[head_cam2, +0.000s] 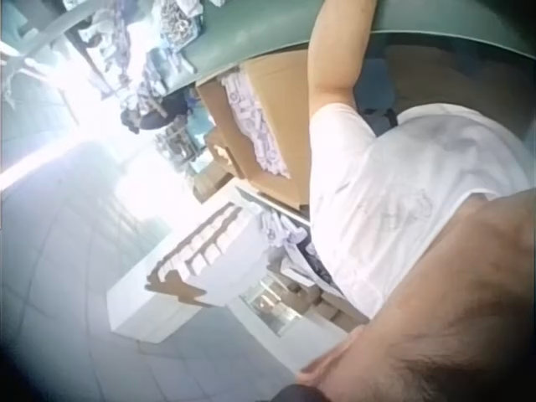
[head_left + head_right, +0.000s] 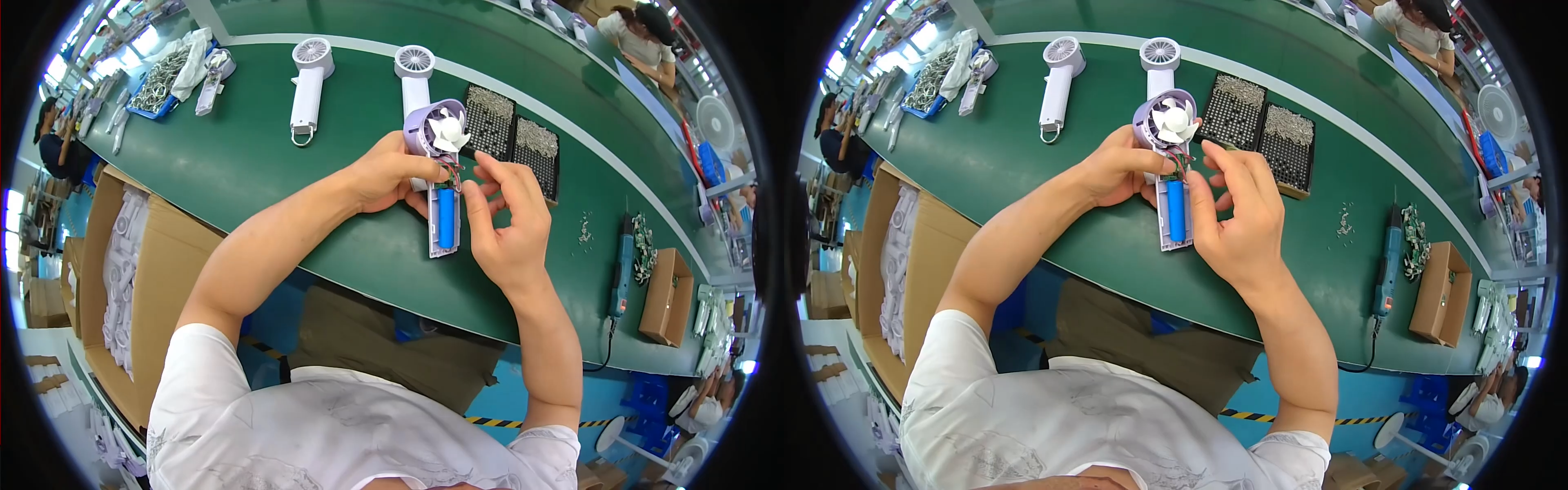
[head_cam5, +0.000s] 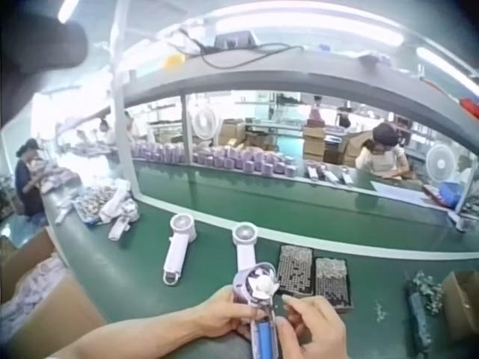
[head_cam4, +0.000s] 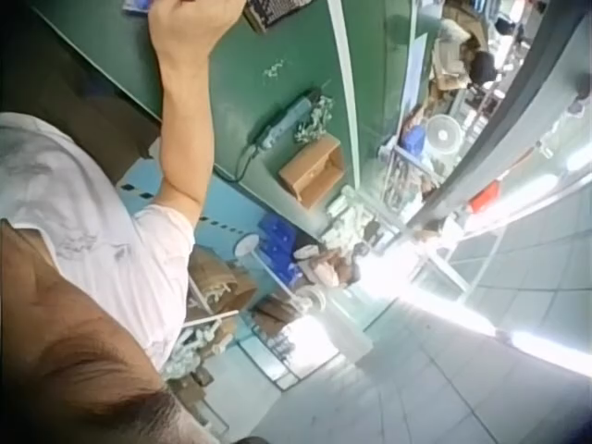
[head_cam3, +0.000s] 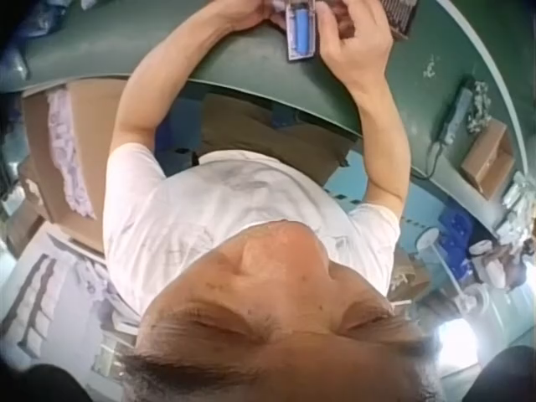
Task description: The person assembles a portable mini fan by hand, inserting the circuit board, battery, motor, and fan propeller into the mini fan housing, using pliers to secure components.
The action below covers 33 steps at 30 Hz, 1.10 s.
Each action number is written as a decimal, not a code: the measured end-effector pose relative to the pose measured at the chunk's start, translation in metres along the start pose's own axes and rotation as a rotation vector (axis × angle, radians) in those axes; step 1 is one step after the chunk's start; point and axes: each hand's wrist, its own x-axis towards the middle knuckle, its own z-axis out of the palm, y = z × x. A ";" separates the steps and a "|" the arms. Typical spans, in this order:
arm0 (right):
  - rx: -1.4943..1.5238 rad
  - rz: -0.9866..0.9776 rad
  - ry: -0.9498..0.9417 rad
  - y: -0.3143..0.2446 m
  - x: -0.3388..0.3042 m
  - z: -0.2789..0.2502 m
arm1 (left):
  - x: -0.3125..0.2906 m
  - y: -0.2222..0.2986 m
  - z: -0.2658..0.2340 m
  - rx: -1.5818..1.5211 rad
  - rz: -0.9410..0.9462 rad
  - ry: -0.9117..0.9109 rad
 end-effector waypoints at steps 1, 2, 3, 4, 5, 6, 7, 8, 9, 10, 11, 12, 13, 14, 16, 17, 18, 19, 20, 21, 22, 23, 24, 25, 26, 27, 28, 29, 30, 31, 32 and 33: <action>0.016 0.013 -0.012 -0.001 0.000 0.000 | 0.000 0.000 -0.001 -0.003 -0.002 -0.002; 0.013 0.016 -0.012 0.001 0.000 -0.001 | 0.001 0.000 -0.002 -0.002 -0.027 -0.042; -0.005 0.021 -0.027 0.002 0.001 -0.002 | 0.000 0.000 -0.003 -0.003 -0.049 -0.078; -0.024 0.026 -0.042 0.003 0.001 -0.002 | -0.001 -0.001 -0.004 -0.007 -0.048 -0.078; -0.025 0.026 -0.046 0.003 0.003 -0.001 | -0.001 -0.002 -0.005 -0.001 -0.043 -0.099; -0.017 0.019 -0.044 0.004 0.003 -0.001 | -0.001 -0.004 -0.006 0.007 -0.041 -0.118; -0.008 0.012 -0.041 0.005 0.003 -0.001 | -0.001 -0.005 -0.005 0.005 -0.042 -0.117; -0.007 0.014 -0.043 0.006 0.003 -0.001 | -0.001 -0.006 -0.005 0.009 -0.056 -0.117; 0.007 -0.006 -0.021 0.007 0.004 -0.003 | -0.001 -0.006 -0.003 0.011 -0.068 -0.119; 0.022 -0.025 0.001 0.007 0.005 -0.005 | -0.001 -0.006 -0.002 0.009 -0.067 -0.120; 0.025 -0.034 -0.007 0.007 0.005 -0.009 | -0.002 -0.005 0.000 -0.001 -0.063 -0.122; 0.026 -0.034 -0.009 0.004 0.005 -0.010 | -0.002 -0.005 0.000 -0.010 -0.057 -0.121; 0.023 -0.043 -0.025 0.000 0.006 -0.011 | -0.002 -0.004 -0.001 -0.011 -0.056 -0.119; 0.019 -0.052 -0.040 -0.004 0.007 -0.011 | -0.002 -0.003 -0.002 0.000 -0.060 -0.130; -0.002 -0.046 -0.059 -0.006 0.008 -0.010 | -0.002 -0.003 -0.003 0.011 -0.065 -0.141; -0.024 -0.046 -0.089 -0.003 0.006 -0.008 | -0.002 -0.004 -0.004 0.009 -0.054 -0.132; -0.050 -0.046 -0.118 -0.002 0.005 -0.008 | -0.002 -0.004 -0.003 0.006 -0.041 -0.126; -0.051 -0.046 -0.119 -0.002 0.005 -0.008 | -0.001 -0.005 -0.003 0.005 -0.041 -0.126; -0.043 -0.008 -0.118 -0.002 0.005 -0.009 | -0.001 -0.005 -0.003 0.004 -0.043 -0.120; -0.036 0.030 -0.117 -0.001 0.004 -0.010 | -0.001 -0.005 -0.002 0.005 -0.047 -0.113; -0.036 0.031 -0.117 0.000 0.004 -0.010 | -0.001 -0.005 -0.001 0.005 -0.048 -0.113; 0.028 0.083 -0.097 0.001 0.004 -0.010 | -0.002 -0.003 0.000 0.017 -0.054 -0.113; 0.091 0.135 -0.076 0.003 0.004 -0.010 | -0.002 -0.003 0.001 0.029 -0.061 -0.114; 0.090 0.136 -0.075 0.006 0.003 -0.009 | -0.001 -0.004 0.002 0.029 -0.061 -0.116; 0.221 0.219 -0.051 0.010 0.000 -0.008 | 0.000 -0.006 0.002 0.031 -0.038 -0.117; 0.356 0.301 -0.029 0.012 0.000 -0.006 | 0.000 -0.007 0.002 0.033 -0.015 -0.115; 0.357 0.302 -0.029 0.010 0.000 -0.007 | -0.001 -0.006 0.002 0.034 -0.017 -0.114; 0.451 0.425 -0.063 0.005 0.002 -0.010 | -0.002 -0.004 0.003 0.036 -0.040 -0.102; 0.543 0.546 -0.097 0.001 0.003 -0.012 | -0.003 -0.002 0.004 0.038 -0.062 -0.091; 0.542 0.546 -0.096 0.002 0.002 -0.013 | -0.002 -0.002 0.003 0.038 -0.061 -0.092; 0.451 0.485 -0.148 0.005 0.001 -0.014 | -0.002 -0.002 0.001 0.037 -0.059 -0.094; 0.364 0.424 -0.201 0.006 0.000 -0.014 | -0.002 -0.003 -0.001 0.036 -0.058 -0.093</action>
